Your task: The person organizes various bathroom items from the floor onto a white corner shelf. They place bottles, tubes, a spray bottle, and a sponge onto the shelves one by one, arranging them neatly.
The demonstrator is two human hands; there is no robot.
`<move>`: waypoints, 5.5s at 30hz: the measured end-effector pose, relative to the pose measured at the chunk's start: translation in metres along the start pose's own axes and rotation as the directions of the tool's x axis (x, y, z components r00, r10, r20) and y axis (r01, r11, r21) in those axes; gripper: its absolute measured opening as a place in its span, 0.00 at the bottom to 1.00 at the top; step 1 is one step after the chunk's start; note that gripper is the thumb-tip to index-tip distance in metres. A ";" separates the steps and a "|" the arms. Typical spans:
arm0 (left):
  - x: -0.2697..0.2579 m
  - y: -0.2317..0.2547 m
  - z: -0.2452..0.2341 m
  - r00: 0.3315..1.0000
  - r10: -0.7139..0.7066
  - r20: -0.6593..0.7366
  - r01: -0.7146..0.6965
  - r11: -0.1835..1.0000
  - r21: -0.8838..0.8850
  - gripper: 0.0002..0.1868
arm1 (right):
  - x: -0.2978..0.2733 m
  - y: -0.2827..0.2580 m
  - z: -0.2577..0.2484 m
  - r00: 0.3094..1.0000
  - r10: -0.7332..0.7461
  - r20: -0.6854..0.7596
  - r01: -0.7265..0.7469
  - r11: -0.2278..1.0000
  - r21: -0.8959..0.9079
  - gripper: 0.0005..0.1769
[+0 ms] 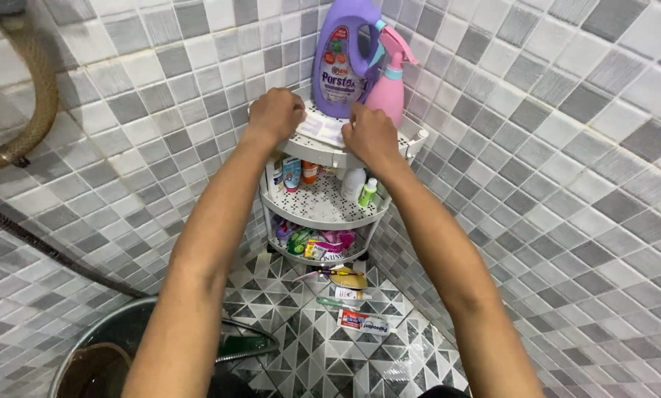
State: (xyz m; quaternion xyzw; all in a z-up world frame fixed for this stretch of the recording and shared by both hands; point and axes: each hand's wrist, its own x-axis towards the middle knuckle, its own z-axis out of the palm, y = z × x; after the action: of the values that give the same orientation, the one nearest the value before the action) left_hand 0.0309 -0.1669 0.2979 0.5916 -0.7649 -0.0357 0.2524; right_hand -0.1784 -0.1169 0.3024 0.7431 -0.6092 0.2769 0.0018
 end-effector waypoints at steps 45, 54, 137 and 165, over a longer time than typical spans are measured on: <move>0.012 -0.001 0.019 0.992 -0.051 0.118 0.023 0.974 0.226 0.12 | 0.018 0.033 0.016 0.992 0.006 0.126 -0.016 0.997 0.081 0.09; 0.014 -0.010 0.022 0.997 -0.048 0.052 0.039 0.985 0.166 0.14 | 0.001 0.010 -0.016 0.997 -0.029 0.067 0.023 0.996 0.091 0.09; -0.277 -0.001 0.471 0.680 0.306 0.667 -0.409 0.913 -0.002 0.14 | -0.402 0.319 0.297 0.421 0.213 0.882 -0.191 0.971 -0.144 0.22; -0.245 -0.025 0.382 0.887 0.348 0.304 -0.396 0.911 0.113 0.08 | -0.285 0.246 0.195 0.850 -0.090 0.520 -0.185 0.872 0.454 0.14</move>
State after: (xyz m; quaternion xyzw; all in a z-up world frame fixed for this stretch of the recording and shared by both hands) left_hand -0.0683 -0.0411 -0.1277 0.4419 -0.8922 -0.0029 0.0929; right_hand -0.3510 0.0112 -0.0633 0.7501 -0.5151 0.2078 -0.3591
